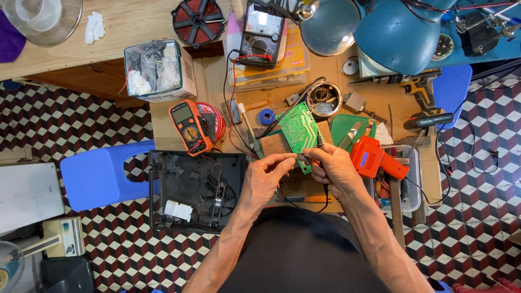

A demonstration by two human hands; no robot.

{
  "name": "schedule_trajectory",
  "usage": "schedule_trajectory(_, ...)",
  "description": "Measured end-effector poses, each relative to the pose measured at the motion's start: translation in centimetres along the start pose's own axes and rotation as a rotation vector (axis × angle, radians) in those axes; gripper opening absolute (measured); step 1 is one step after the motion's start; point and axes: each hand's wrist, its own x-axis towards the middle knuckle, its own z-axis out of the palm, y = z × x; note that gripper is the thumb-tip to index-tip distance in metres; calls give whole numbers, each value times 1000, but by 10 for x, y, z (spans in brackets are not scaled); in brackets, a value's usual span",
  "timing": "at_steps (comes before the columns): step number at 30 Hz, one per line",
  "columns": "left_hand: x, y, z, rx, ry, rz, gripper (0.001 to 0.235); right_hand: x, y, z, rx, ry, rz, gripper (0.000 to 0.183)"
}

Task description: The person works on a green circuit board at a cluttered electronics repair bench. They remove a small black component, test it with a multimeter, and use a magnifying glass to inspect the board. They then use a heat gun on the board and flip it over to inspect the other side.

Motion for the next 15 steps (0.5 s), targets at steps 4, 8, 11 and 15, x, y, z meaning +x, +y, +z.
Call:
schedule_trajectory(4,1,-1,-3,24,-1,-29,30,2,2,-3,-6,-30,15,11)
schedule_trajectory(8,2,-3,-4,14,-19,-24,29,6,5,-5,-19,-41,24,12)
schedule_trajectory(11,2,-5,-3,-11,-30,-27,29,8,7,-6,-20,-39,35,10)
schedule_trajectory(15,3,-8,-3,-13,-42,-27,29,10,8,-9,-6,-54,52,9)
